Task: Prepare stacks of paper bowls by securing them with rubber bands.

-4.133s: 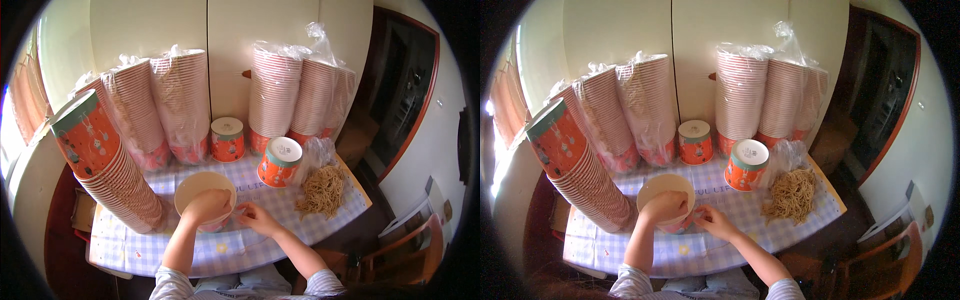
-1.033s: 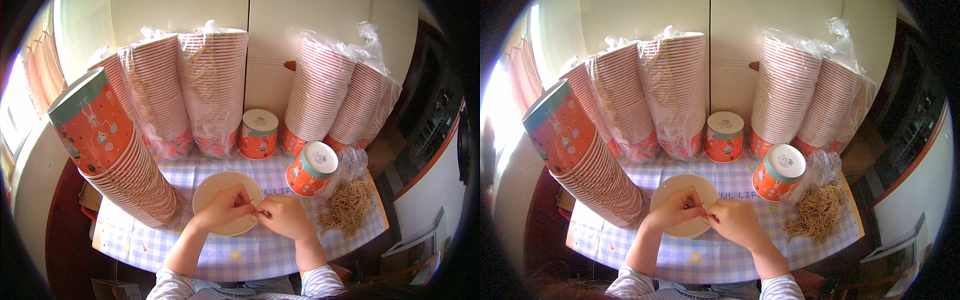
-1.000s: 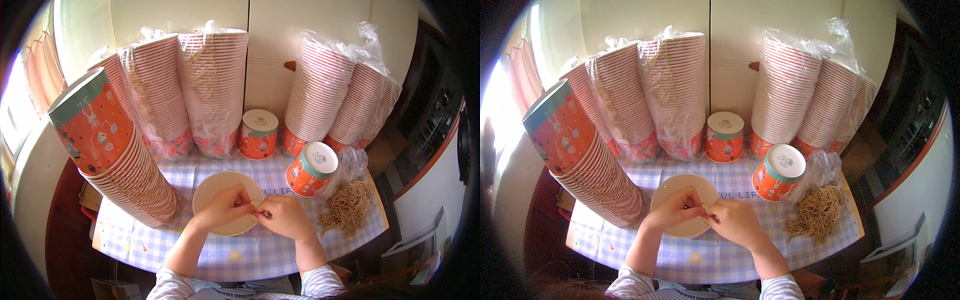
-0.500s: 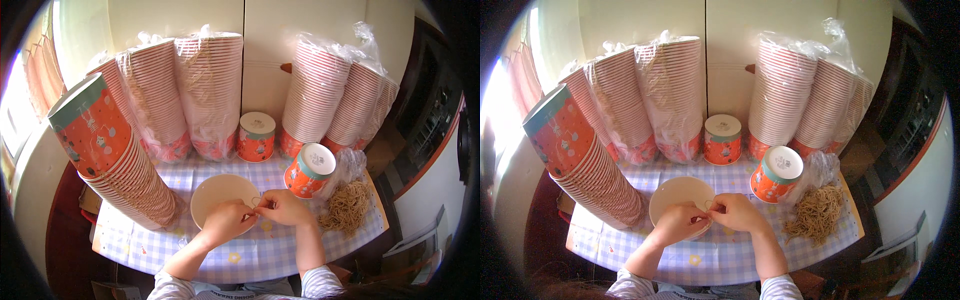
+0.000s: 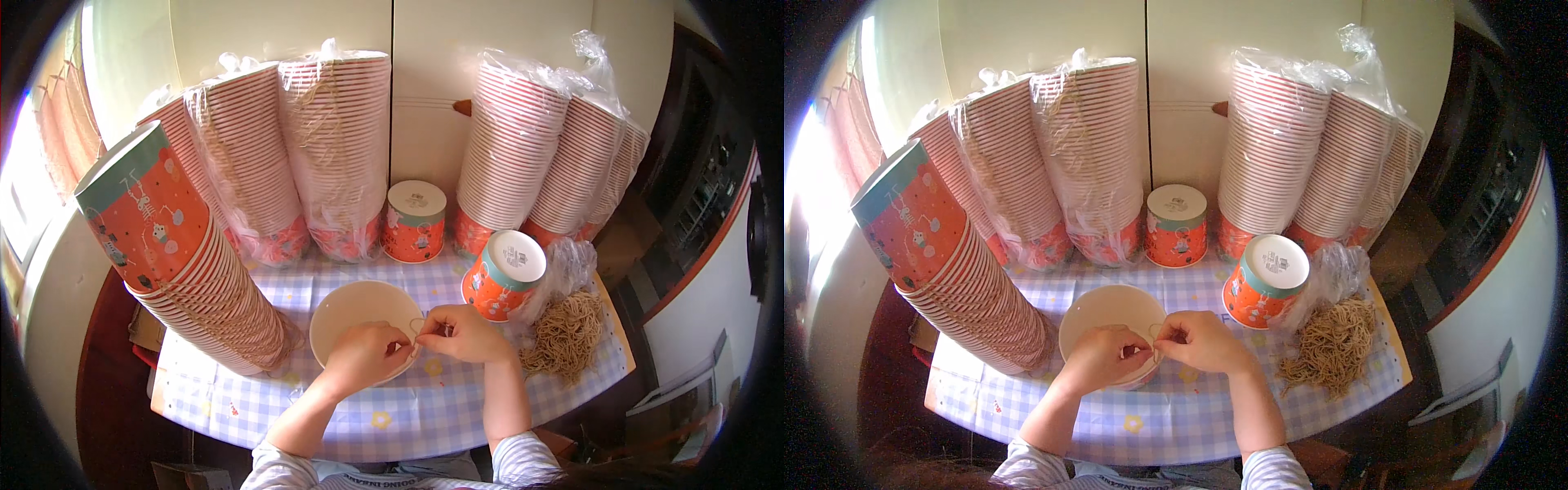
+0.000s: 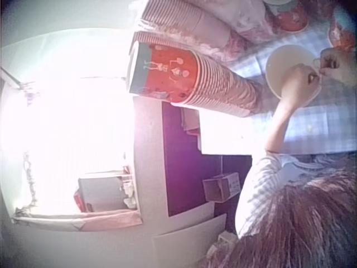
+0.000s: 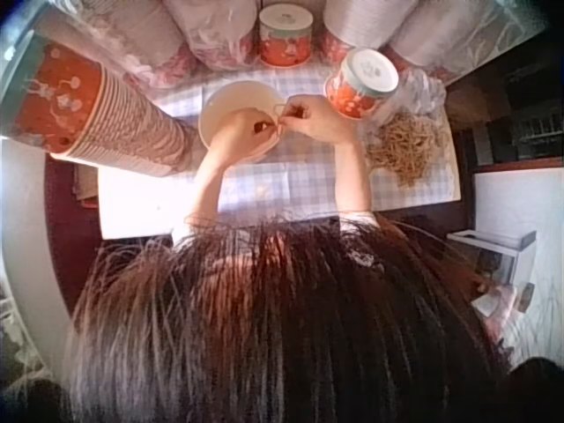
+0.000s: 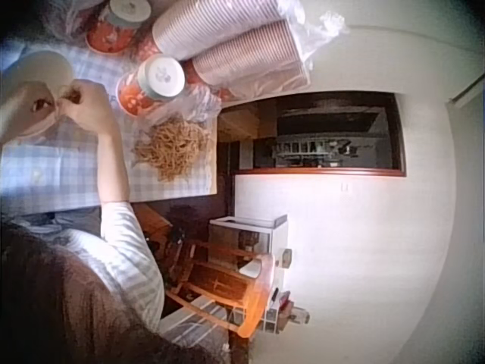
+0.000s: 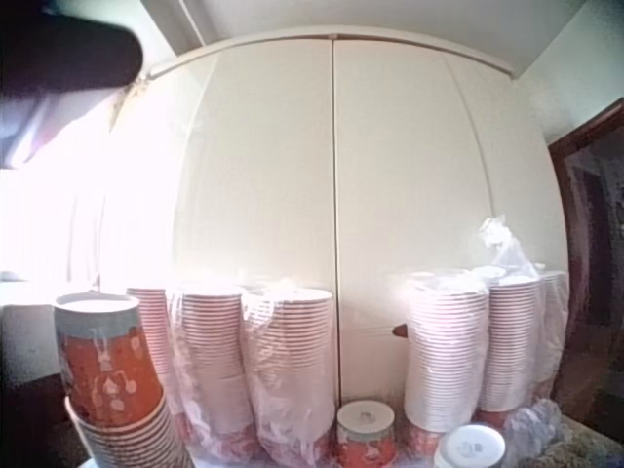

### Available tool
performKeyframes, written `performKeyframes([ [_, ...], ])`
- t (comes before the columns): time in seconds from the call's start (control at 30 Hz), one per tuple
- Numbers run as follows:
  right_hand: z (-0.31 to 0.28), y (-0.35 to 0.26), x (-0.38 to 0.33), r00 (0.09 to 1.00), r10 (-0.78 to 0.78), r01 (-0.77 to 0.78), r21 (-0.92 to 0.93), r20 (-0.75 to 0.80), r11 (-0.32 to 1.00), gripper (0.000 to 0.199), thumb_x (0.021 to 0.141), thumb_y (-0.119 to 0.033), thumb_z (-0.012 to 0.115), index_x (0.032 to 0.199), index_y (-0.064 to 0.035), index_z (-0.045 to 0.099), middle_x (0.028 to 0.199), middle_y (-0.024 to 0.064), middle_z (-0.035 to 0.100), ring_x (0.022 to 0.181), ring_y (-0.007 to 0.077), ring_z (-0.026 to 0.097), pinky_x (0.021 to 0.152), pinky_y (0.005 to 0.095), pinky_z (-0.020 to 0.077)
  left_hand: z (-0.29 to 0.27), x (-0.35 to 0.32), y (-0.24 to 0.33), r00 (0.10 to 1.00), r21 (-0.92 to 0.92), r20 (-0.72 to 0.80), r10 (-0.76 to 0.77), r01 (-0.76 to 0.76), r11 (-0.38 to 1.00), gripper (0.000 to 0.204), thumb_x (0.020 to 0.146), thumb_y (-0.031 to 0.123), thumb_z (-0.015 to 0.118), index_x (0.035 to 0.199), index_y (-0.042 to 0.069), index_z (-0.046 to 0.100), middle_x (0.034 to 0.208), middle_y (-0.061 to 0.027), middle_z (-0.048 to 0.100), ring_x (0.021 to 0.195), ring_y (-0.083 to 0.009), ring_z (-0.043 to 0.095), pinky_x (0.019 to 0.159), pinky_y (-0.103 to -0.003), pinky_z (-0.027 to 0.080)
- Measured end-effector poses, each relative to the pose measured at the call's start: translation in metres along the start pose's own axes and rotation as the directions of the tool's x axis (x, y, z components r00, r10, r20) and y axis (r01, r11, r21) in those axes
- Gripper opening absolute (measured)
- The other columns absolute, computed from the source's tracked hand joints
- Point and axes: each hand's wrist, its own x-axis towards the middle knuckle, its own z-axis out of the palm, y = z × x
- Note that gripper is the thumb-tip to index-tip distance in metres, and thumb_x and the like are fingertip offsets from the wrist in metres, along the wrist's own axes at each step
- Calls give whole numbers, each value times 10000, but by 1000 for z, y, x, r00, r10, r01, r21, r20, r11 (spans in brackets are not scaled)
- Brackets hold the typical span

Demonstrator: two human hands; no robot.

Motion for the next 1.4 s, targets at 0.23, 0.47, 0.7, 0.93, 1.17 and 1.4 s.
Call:
performKeyframes([
  [0.23, 1, -3, 0, 999, 45, -46, 22, 31, 999, 116, 759, -104, 648, 769, -9, 582, 699, 10, 594, 643, 45, 512, 550, 212, 425, 4, 0, 6, 1000, -8, 2, -2, 2, 1000, 148, 718, 229, 613, 765, 98, 664, 637, -64, 612, 581, -235, 590, 526, -352, 453],
  [0.47, 1, -5, 1, 997, 75, -75, 13, 29, 997, 114, 762, -106, 640, 768, -7, 585, 697, 7, 594, 637, 44, 509, 548, 215, 424, 7, 1, 4, 1000, 36, 19, -15, 14, 999, 145, 714, 202, 597, 776, 87, 660, 633, -85, 609, 576, -249, 590, 525, -360, 454],
  [0.7, 1, 0, 1, 999, 38, -39, 22, 26, 999, 110, 761, -102, 643, 779, -9, 586, 701, 3, 591, 637, 44, 507, 551, 212, 426, 11, 2, -1, 999, 0, -15, 29, -29, 1000, 149, 712, 201, 592, 779, 86, 659, 639, -86, 609, 580, -258, 589, 538, -364, 460],
  [0.93, -2, 1, 1, 999, 15, -16, 38, 37, 999, 110, 755, -97, 643, 814, -23, 587, 725, -10, 590, 651, 38, 502, 565, 202, 416, 4, 1, 3, 998, 5, -64, -14, 14, 1000, 135, 717, 209, 599, 747, 81, 630, 658, -85, 614, 590, -264, 593, 546, -364, 464],
  [1.17, -5, -4, 0, 997, 66, -66, 5, 51, 998, 131, 739, -116, 648, 836, -46, 592, 744, -22, 596, 652, 41, 505, 574, 201, 411, 9, 1, -4, 991, 18, -136, 2, 1, 1000, 113, 723, 181, 599, 784, 94, 637, 663, -99, 613, 587, -273, 598, 547, -360, 472],
  [1.4, -5, -1, 0, 998, 49, -49, -14, 41, 999, 126, 743, -121, 644, 837, -51, 597, 742, -25, 597, 652, 40, 499, 575, 203, 407, 11, 3, -13, 995, -163, -97, 3, -18, 986, 121, 730, 174, 600, 807, 94, 649, 678, -107, 617, 591, -264, 602, 565, -351, 478],
])
